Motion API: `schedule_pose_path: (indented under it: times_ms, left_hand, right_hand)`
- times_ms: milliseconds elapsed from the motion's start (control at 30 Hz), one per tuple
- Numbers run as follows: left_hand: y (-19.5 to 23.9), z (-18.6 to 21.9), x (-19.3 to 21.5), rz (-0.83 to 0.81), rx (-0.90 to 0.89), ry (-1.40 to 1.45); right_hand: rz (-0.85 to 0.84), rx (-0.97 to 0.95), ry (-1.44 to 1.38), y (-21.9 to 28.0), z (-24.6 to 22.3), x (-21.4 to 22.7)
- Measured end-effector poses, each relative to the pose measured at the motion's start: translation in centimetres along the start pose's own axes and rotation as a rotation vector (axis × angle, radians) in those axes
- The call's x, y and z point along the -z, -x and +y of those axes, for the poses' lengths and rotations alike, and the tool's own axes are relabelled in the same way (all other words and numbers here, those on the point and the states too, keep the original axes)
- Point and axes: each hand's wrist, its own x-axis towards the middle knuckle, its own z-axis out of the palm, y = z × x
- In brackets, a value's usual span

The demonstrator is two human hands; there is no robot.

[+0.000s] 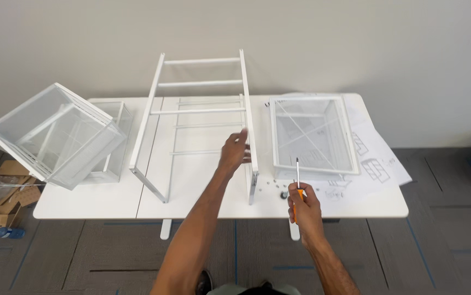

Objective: The person assembles a white metal shelving unit on a table. They attach legs to the frame using a screwdriver and screws, then connect the side frames to form the main structure.

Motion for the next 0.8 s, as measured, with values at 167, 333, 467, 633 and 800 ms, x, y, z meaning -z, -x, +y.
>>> schedule_pose_path:
  times_ms: [167,333,467,633,800]
  left_hand:
    - [-0.6,-3.0,9.8,0.158,-0.311,-0.12]
    - [0.7,0.8,23.5,0.549,-0.598,-0.486]
    - [-4.1,-2.6,31.2,0.559,-0.198,-0.753]
    - [-3.8,-2.5,29.2,0.098,0.105,-0.045]
    - [-3.0,-1.6,28.9,0.104,0.022,-0.034]
  right_hand:
    - [-0.067,0.104,0.162,-2.9,-3.2,-1.5]
    - [0.026,0.194,0.364,-7.1,-5.6,-4.5]
    - [0.082,0.109,0.846,-14.3,-4.8,-6.6]
    - [0.162,0.054,0.73,-14.2,-5.5,-10.7]
    - [0.19,0.116,0.505,-11.6,-4.8,-14.2]
